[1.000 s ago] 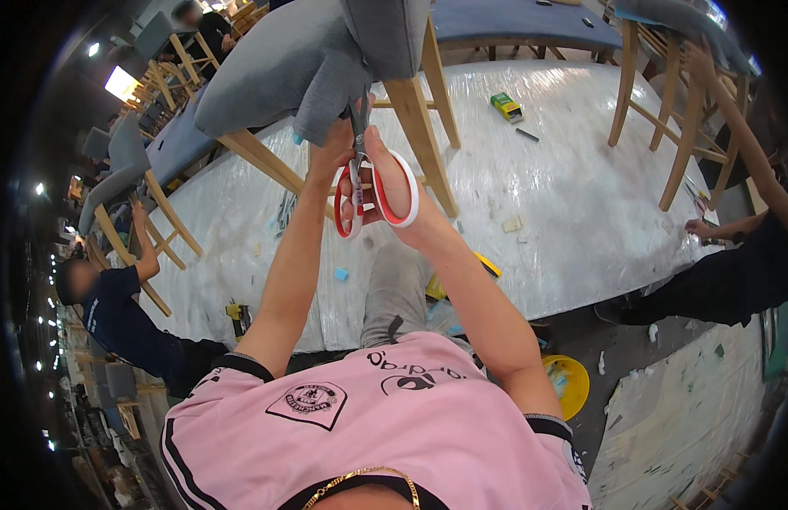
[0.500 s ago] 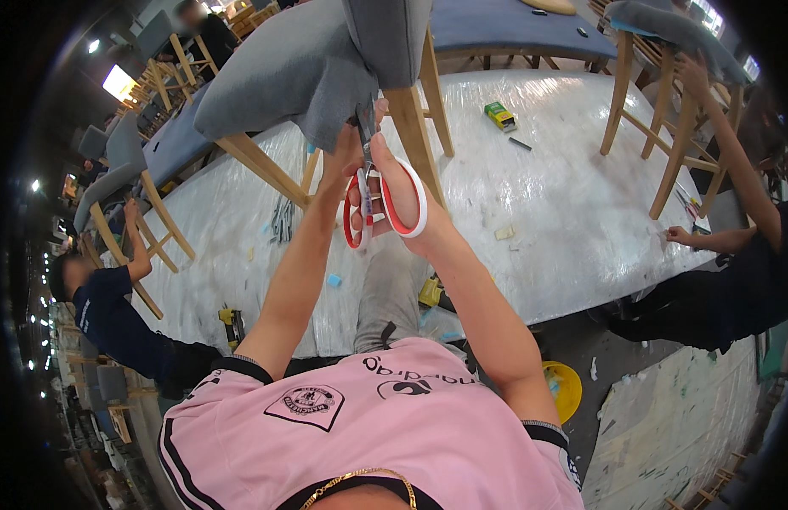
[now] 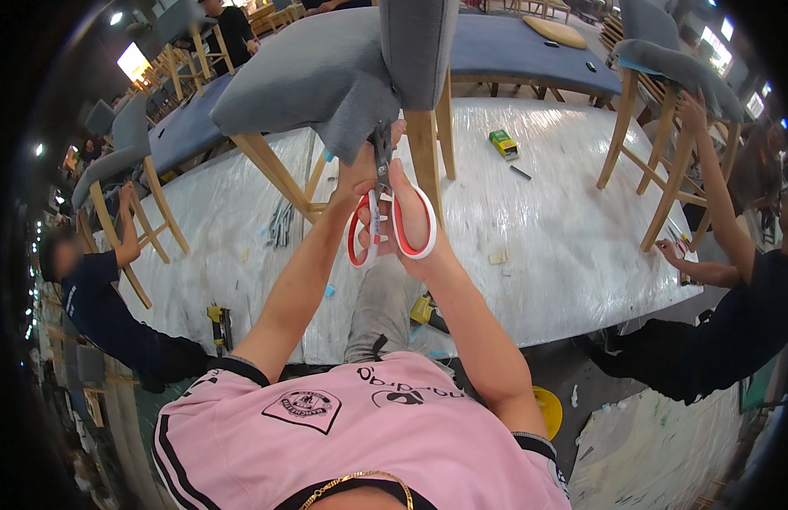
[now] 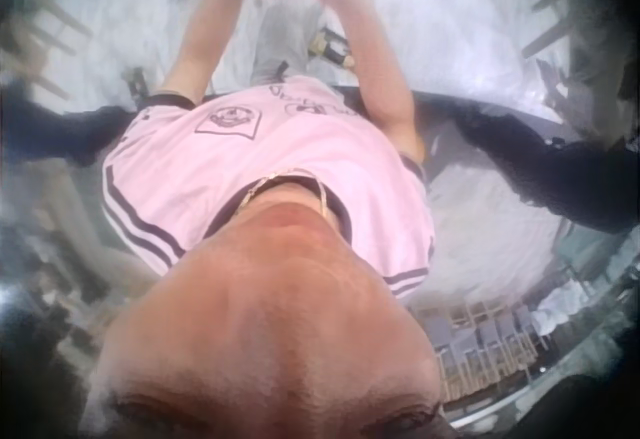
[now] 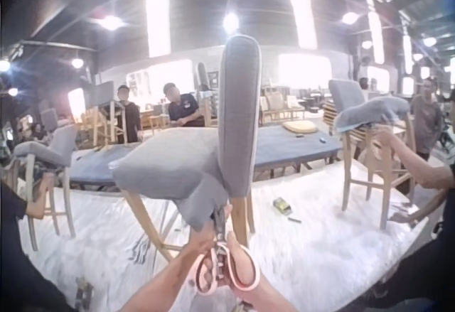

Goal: The person upholsters a wooden chair with gray fabric. They cut excess fabric with scissors, fold and tuck the edges, and secure the fabric using a staple gun and a screwdriver. The chair is rotated to access different sides during the process.

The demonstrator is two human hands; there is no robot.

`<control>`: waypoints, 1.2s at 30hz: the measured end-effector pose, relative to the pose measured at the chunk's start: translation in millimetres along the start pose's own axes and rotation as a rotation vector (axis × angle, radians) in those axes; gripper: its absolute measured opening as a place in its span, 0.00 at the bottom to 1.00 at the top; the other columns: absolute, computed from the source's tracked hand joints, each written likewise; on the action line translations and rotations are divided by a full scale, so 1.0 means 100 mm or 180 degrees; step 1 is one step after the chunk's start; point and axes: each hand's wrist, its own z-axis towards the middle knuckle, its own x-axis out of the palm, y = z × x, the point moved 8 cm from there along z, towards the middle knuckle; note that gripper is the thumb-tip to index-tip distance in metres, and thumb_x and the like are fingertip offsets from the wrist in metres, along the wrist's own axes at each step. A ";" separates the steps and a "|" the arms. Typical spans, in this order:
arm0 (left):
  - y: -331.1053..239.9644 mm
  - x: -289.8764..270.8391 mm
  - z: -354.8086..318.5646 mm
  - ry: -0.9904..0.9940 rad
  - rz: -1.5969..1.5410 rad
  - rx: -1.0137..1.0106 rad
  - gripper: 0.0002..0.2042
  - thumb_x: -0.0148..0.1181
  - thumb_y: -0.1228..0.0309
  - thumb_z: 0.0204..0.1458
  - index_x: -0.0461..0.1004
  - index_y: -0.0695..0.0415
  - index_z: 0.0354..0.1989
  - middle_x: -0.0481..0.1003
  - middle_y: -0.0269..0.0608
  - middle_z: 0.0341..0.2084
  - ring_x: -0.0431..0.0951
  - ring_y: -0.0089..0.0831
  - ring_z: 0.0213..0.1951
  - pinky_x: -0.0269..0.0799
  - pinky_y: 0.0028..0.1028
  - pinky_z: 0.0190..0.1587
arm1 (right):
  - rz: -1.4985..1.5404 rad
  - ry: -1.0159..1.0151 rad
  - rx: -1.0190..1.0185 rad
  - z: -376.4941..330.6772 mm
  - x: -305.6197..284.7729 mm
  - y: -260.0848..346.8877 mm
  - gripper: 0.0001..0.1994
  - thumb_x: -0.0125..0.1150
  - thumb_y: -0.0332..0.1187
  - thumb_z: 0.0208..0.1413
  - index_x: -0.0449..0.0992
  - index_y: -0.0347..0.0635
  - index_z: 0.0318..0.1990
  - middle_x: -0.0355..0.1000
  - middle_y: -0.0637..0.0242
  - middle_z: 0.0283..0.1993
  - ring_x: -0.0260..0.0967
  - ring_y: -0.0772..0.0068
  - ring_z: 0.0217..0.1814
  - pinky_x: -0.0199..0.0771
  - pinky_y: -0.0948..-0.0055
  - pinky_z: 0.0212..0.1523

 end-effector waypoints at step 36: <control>0.52 -0.02 -0.16 0.0278 -0.2134 -0.1163 0.06 0.59 0.73 0.63 0.76 0.62 0.44 0.80 0.35 0.36 0.78 0.24 0.35 0.72 0.27 0.36 | -0.0065 -0.0359 -0.0337 0.43 0.01 0.40 0.33 0.45 0.68 0.67 0.77 0.43 0.44 0.67 0.69 0.26 0.63 0.74 0.19 0.67 0.70 0.20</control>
